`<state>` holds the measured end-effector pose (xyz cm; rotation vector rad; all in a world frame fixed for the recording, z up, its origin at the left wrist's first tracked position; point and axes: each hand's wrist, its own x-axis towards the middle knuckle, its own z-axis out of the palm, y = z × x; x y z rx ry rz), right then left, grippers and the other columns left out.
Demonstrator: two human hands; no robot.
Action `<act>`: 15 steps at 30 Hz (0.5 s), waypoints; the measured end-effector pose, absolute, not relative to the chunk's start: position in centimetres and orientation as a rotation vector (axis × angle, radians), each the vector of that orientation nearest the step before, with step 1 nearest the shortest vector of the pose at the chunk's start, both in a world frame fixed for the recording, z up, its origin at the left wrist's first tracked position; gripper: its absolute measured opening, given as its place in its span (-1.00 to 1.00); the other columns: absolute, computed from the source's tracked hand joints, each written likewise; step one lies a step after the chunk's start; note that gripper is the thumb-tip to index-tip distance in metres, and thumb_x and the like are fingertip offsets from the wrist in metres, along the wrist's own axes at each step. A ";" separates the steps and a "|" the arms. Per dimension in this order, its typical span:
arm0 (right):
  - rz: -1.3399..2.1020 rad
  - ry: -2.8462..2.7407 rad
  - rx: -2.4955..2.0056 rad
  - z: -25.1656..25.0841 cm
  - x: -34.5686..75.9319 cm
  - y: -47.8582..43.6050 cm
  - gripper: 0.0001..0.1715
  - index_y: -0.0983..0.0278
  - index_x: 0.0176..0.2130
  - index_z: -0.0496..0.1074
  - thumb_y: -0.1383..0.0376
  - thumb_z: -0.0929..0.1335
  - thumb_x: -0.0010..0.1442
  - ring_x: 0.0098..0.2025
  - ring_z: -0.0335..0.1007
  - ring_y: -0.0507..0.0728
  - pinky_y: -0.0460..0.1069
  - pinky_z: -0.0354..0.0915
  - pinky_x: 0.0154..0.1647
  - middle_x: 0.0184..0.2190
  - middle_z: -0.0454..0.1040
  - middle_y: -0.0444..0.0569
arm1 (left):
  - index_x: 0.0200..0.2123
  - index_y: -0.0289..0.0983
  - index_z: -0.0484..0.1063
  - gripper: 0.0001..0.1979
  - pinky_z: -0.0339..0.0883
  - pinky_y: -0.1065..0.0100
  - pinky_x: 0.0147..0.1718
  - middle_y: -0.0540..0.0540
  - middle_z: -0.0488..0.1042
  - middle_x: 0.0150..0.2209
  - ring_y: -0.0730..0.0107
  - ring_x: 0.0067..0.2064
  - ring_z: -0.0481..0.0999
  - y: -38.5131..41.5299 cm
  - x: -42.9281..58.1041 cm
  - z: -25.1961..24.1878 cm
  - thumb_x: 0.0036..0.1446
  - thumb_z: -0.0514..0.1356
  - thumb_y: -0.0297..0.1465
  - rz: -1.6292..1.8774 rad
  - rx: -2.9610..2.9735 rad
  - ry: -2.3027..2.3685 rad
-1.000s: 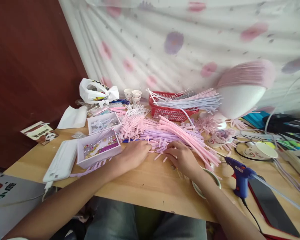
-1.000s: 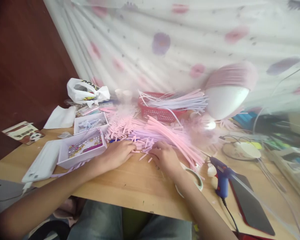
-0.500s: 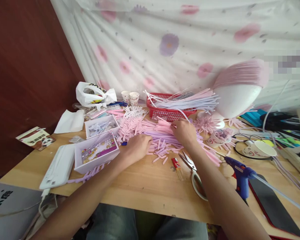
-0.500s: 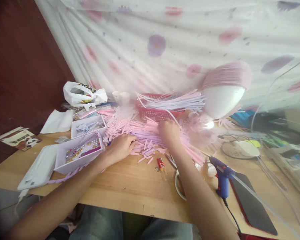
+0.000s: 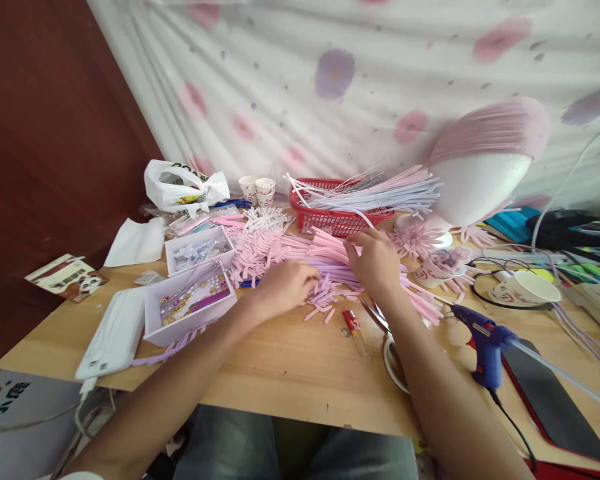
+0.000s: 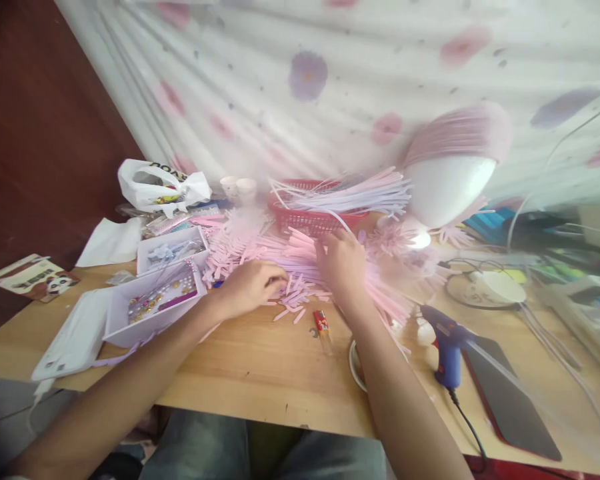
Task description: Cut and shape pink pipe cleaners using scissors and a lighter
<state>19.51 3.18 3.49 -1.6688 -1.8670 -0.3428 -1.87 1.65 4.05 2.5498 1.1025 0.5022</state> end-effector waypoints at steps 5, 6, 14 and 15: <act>-0.316 -2.000 -1.790 2.0 19.5 3.5 -0.70 0.32 -0.22 0.61 0.39 0.28 0.24 -0.19 0.41 0.23 0.05 0.24 -0.19 -0.25 0.56 0.15 | -0.26 -0.23 0.58 -0.74 0.35 0.27 -0.19 -0.13 0.64 -0.22 0.21 -0.18 0.58 3.1 -4.1 4.0 0.27 0.07 -0.43 0.610 2.485 1.434; -0.329 -1.990 -1.793 1.8 19.6 3.6 -0.70 0.32 -0.19 0.61 0.40 0.28 0.23 -0.18 0.41 0.24 0.06 0.24 -0.18 -0.23 0.55 0.16 | -0.26 -0.23 0.58 -0.74 0.35 0.27 -0.18 -0.13 0.64 -0.22 0.21 -0.18 0.58 3.1 -4.3 3.9 0.27 0.07 -0.43 0.602 2.470 1.429; -0.185 -1.775 -1.770 1.5 19.9 3.8 -0.71 0.31 -0.30 0.57 0.38 0.26 0.21 -0.24 0.43 0.23 0.05 0.25 -0.20 -0.28 0.57 0.14 | -0.19 -0.24 0.57 -0.75 0.35 0.31 -0.17 -0.10 0.64 -0.21 0.29 -0.21 0.57 2.6 -4.1 2.6 0.25 0.08 -0.44 0.840 2.356 1.309; -0.142 -1.711 -1.746 1.7 20.0 3.8 -0.73 0.31 -0.31 0.56 0.37 0.26 0.20 -0.26 0.43 0.22 0.05 0.25 -0.21 -0.30 0.57 0.13 | -0.16 -0.25 0.57 -0.73 0.35 0.32 -0.17 -0.10 0.64 -0.21 0.29 -0.22 0.57 2.8 -4.3 2.6 0.25 0.06 -0.45 0.899 2.298 1.351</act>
